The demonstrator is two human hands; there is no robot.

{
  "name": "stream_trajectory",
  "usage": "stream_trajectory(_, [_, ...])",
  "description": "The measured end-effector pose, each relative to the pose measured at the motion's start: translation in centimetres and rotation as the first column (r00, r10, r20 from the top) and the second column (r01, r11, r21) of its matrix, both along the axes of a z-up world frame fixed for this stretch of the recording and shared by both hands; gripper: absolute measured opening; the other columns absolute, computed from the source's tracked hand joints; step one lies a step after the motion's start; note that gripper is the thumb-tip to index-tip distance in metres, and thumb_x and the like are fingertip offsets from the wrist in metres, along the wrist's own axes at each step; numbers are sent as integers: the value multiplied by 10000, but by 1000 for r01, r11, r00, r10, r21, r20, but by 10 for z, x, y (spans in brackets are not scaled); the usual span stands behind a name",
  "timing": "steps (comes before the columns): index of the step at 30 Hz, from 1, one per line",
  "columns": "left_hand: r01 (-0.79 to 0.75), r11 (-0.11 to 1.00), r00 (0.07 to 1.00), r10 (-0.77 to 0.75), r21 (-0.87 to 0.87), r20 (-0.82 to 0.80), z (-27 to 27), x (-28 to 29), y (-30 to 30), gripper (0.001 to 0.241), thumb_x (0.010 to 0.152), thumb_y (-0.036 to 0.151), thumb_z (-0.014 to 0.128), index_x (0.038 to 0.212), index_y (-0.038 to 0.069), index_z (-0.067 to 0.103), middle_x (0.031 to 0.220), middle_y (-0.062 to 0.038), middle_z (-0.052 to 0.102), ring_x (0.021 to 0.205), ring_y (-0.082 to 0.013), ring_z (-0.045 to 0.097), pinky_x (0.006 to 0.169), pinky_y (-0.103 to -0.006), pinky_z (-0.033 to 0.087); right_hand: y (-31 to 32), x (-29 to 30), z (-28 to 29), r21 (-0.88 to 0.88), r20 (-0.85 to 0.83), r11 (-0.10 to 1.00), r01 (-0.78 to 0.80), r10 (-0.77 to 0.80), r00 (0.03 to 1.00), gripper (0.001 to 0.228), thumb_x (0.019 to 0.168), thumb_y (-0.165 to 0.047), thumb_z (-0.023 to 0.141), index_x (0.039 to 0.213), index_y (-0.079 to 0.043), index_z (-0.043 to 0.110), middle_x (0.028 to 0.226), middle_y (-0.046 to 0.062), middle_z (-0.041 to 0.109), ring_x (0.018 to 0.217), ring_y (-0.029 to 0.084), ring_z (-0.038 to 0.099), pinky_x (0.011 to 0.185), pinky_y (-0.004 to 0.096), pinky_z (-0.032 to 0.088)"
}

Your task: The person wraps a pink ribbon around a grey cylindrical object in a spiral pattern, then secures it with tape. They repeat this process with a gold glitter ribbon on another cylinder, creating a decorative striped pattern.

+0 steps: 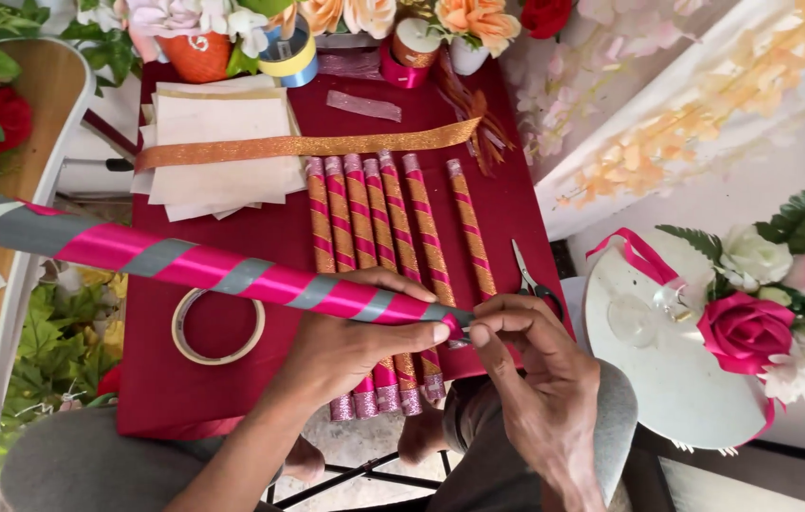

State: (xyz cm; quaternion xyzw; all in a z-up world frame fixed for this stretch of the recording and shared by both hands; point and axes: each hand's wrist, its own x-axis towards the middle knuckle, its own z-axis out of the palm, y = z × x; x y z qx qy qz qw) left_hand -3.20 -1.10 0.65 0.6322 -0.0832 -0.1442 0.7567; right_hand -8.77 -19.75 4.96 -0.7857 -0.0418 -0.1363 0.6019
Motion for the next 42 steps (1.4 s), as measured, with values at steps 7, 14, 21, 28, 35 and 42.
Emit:
stream_trajectory(7, [-64,986,994,49,-156,-98,8,-1,-3,324,661,65,912,955,44,778,971,-145,833,835,-232,820,747,-344,719,4,2,-5,-20,-15,1000,24,-25,1000,86,934,-65,699,962,12,727,1011,130,683,990,201,675,867,289,612])
stream_trajectory(14, [-82,976,987,52,-202,-149,2,-2,-7,316,666,12,908,953,20,775,930,-156,819,791,-226,799,691,-329,701,4,2,-5,-124,47,991,57,-52,998,77,912,-57,724,956,6,735,1002,133,698,973,196,691,875,268,594])
stream_trajectory(21, [-52,972,999,51,-230,-11,-13,-3,-8,331,711,11,891,1014,25,759,930,-140,813,815,-236,819,728,-338,727,3,6,-9,-252,121,965,78,-49,991,54,910,-99,740,933,-51,731,969,83,719,941,182,704,890,285,575])
stream_trajectory(28, [-66,995,996,70,-79,50,-7,-2,-6,334,678,47,920,978,55,773,901,-111,828,768,-215,829,670,-323,734,-4,7,-18,20,3,1000,13,-13,1000,142,890,-22,743,1017,36,716,1031,136,684,968,204,702,878,271,638])
stream_trajectory(35, [19,997,997,-14,-70,75,-1,-1,0,321,691,79,911,977,55,768,950,-99,809,810,-195,798,722,-304,698,-26,17,-29,505,-398,856,-108,342,851,353,928,-43,668,1260,70,710,1014,238,777,750,313,752,687,376,645])
stream_trajectory(42, [76,972,995,-89,-221,-49,4,-2,5,309,706,33,889,986,49,760,1049,-142,810,893,-258,813,729,-357,718,-25,16,-35,633,-384,774,-22,338,859,267,987,-90,603,1107,87,763,1143,315,765,682,370,675,652,457,603])
